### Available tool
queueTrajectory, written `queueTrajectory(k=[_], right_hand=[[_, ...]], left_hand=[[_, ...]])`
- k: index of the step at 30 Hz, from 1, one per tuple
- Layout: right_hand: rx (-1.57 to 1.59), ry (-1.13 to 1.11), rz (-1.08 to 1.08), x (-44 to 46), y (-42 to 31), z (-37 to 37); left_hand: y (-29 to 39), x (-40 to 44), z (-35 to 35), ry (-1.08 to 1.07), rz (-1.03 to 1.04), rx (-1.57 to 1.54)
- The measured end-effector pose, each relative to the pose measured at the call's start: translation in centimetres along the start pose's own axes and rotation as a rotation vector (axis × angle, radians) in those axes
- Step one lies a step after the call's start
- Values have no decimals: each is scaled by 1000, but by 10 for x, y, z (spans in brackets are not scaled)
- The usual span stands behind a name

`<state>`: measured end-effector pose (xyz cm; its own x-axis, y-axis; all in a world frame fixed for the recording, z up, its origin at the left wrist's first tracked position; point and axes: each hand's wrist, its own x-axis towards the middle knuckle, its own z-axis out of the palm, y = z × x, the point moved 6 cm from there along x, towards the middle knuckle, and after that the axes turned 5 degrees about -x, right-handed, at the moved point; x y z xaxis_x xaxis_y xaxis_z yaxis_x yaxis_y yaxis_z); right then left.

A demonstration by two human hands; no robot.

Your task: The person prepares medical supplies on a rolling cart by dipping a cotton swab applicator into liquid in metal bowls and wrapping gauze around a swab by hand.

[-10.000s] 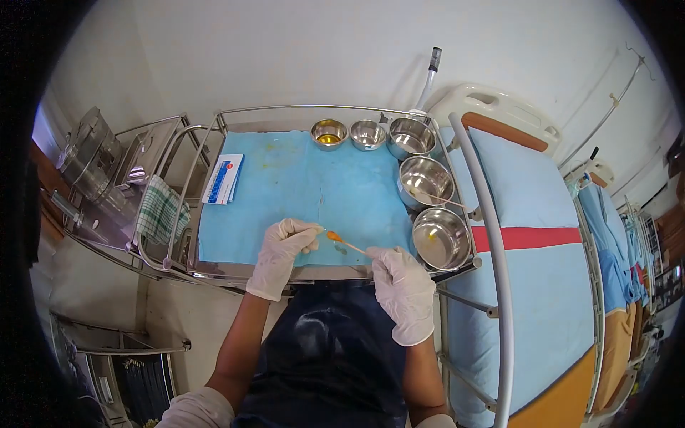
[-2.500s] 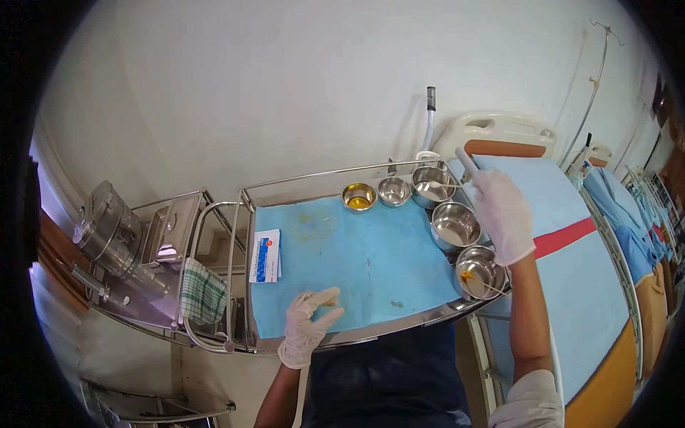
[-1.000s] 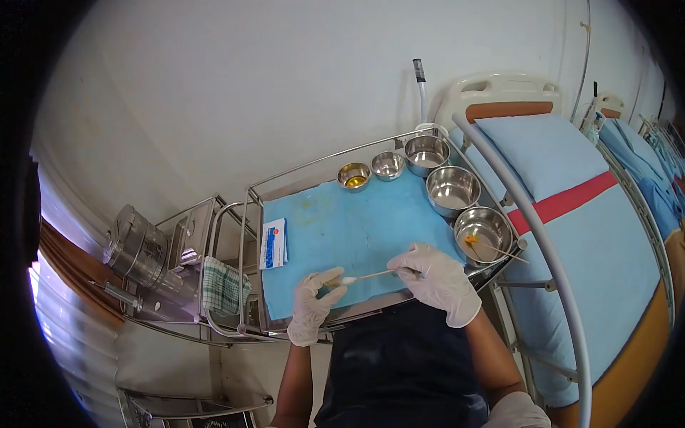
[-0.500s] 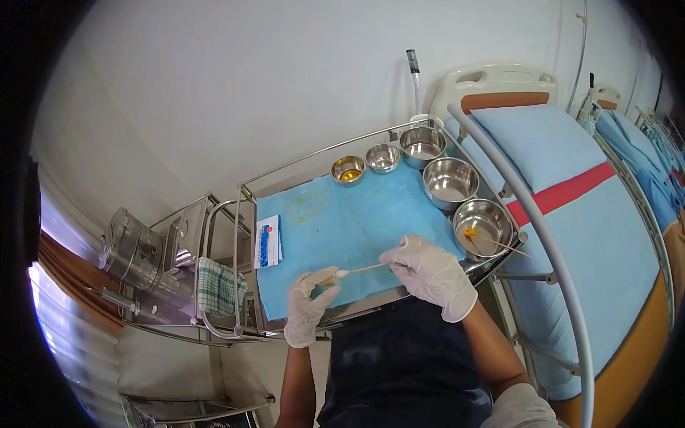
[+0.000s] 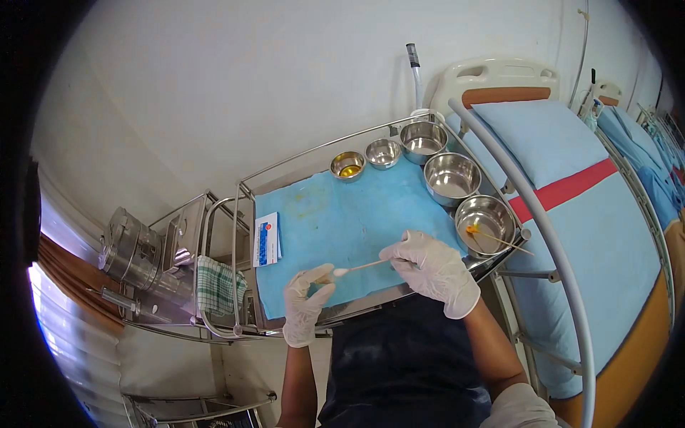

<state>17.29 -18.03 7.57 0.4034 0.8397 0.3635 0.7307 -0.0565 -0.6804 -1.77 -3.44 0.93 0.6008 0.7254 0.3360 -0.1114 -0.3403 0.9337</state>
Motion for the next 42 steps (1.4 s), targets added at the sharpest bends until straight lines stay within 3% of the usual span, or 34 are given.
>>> queueTrajectory(k=[6,16,31,36,42], right_hand=[[-58,-8,-75,-1,-1,0],[-27,-31,-89,0,-5,4],[-44,-12,-31,1,1,2],[-109,-10,-119,1,-9,4],[-64,2,-36,1,4,2]], left_hand=[[2,1,-1,3,62,41],[6,0,0,-8,-24,37],[7,2,4,-53,34,101],[6,1,2,-31,-12,81],[9,2,5,-40,32,99]])
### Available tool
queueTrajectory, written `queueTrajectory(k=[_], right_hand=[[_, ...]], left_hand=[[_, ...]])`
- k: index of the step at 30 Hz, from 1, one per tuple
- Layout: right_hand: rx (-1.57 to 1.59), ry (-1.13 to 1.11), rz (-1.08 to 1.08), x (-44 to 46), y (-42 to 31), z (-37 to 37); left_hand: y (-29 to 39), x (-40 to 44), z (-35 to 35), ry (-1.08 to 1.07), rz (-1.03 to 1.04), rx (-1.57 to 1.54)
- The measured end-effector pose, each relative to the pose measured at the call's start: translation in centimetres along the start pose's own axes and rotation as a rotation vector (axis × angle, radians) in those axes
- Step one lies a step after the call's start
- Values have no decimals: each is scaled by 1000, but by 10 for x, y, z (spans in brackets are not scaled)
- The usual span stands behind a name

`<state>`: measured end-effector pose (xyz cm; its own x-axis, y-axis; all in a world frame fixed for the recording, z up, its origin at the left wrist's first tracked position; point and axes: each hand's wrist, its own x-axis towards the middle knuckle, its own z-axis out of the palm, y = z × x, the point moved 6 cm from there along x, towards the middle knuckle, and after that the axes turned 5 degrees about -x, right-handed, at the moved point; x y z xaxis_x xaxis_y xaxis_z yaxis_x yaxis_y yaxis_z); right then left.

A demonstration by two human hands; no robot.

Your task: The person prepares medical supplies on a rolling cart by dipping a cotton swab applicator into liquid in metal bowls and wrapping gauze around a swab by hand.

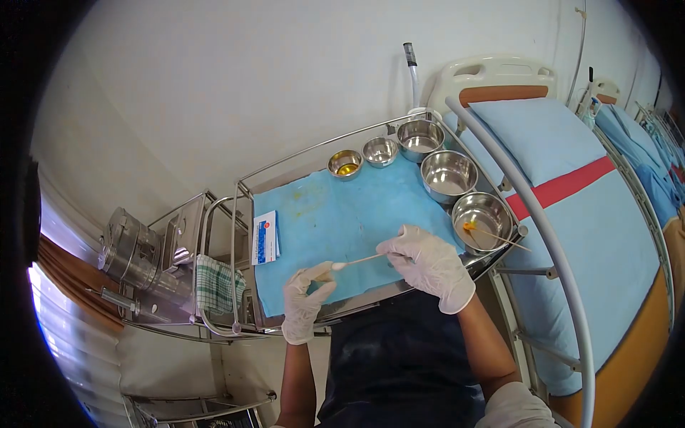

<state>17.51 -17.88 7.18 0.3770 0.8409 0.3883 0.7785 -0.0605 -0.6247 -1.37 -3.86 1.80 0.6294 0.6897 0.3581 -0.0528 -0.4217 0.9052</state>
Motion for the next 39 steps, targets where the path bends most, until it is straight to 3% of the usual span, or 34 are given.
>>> queueTrajectory(k=[14,39], right_hand=[[28,16,-75,1,0,9],[11,-19,-12,-4,1,2]], left_hand=[[-2,-1,-2,15,19,7],[-5,-1,-3,13,23,-2]])
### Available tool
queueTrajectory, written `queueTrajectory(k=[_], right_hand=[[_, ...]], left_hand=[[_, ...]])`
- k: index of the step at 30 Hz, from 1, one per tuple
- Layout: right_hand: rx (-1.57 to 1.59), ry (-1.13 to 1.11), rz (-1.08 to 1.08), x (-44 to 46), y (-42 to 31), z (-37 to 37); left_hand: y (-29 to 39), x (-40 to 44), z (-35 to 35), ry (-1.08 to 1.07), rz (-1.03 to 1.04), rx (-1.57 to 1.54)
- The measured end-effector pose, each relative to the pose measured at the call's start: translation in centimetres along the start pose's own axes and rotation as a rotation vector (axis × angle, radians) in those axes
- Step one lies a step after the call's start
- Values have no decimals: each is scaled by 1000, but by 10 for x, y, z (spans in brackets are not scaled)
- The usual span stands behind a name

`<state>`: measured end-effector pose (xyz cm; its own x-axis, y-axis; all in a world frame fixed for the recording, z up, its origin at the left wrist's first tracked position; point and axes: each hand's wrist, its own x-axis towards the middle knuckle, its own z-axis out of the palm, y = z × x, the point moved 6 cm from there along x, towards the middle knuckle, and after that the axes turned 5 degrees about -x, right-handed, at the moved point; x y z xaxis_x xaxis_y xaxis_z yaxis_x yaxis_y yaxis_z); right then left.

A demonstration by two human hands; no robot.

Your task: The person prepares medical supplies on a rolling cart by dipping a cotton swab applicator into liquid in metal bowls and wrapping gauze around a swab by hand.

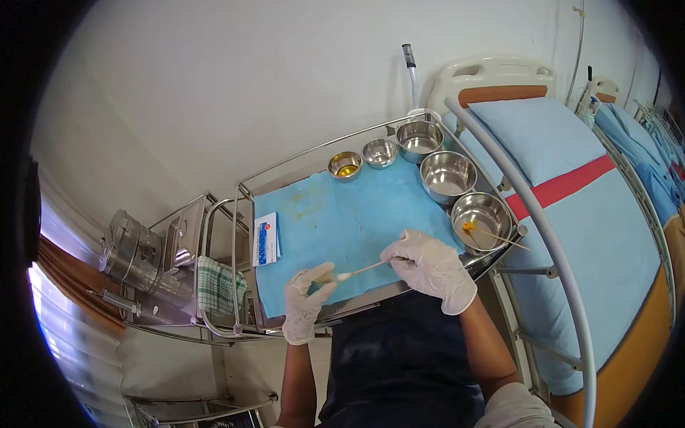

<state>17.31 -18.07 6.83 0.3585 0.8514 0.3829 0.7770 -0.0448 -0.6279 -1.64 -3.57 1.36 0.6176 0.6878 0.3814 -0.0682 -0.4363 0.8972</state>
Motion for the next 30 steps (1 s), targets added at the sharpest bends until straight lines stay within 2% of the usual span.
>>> queueTrajectory(k=[5,10,15,19,25,30], right_hand=[[56,26,38,2,5,-1],[-16,-20,1,2,-2,2],[29,2,89,1,6,-1],[-69,-4,-15,3,3,11],[-50,-9,3,2,0,6],[-10,71,-51,4,0,3]], left_hand=[[3,1,2,-7,-20,0],[2,0,0,-6,-23,-15],[2,1,1,-10,-43,7],[0,-1,2,6,-51,-33],[1,0,2,-14,-44,-24],[2,1,2,-19,36,12]])
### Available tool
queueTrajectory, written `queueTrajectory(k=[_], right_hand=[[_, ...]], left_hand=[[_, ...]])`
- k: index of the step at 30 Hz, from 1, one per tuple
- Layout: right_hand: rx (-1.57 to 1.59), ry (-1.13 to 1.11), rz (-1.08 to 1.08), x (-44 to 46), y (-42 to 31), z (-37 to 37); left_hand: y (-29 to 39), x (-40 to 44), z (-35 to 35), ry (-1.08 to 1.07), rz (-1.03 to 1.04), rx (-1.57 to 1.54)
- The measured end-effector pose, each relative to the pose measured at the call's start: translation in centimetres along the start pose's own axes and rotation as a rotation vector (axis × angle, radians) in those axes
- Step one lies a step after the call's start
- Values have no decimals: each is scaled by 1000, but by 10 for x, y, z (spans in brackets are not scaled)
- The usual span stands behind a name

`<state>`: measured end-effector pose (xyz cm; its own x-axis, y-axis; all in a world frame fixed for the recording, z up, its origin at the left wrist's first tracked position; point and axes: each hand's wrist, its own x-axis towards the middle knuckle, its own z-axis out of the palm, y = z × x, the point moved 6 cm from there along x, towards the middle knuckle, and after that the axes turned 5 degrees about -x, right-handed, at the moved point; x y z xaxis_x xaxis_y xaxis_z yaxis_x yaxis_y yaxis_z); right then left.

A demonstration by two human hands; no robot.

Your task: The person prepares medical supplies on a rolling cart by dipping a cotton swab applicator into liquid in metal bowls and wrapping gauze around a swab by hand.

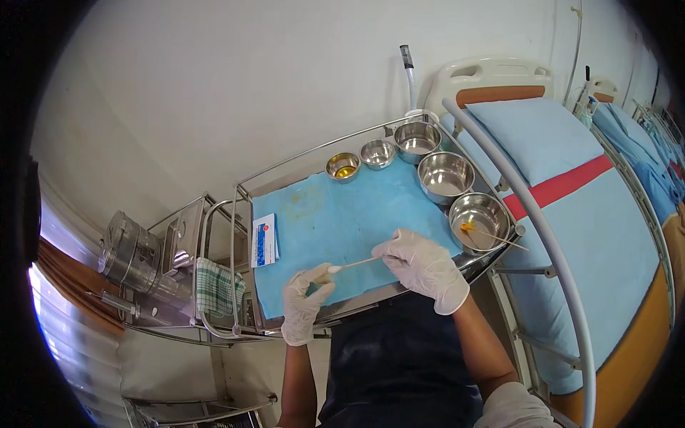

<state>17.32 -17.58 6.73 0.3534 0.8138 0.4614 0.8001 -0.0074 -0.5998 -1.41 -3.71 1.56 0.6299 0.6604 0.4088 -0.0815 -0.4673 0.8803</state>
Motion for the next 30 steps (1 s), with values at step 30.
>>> queueTrajectory(k=[30], right_hand=[[46,-85,82,-3,6,0]], left_hand=[[1,-1,0,10,-34,-16]])
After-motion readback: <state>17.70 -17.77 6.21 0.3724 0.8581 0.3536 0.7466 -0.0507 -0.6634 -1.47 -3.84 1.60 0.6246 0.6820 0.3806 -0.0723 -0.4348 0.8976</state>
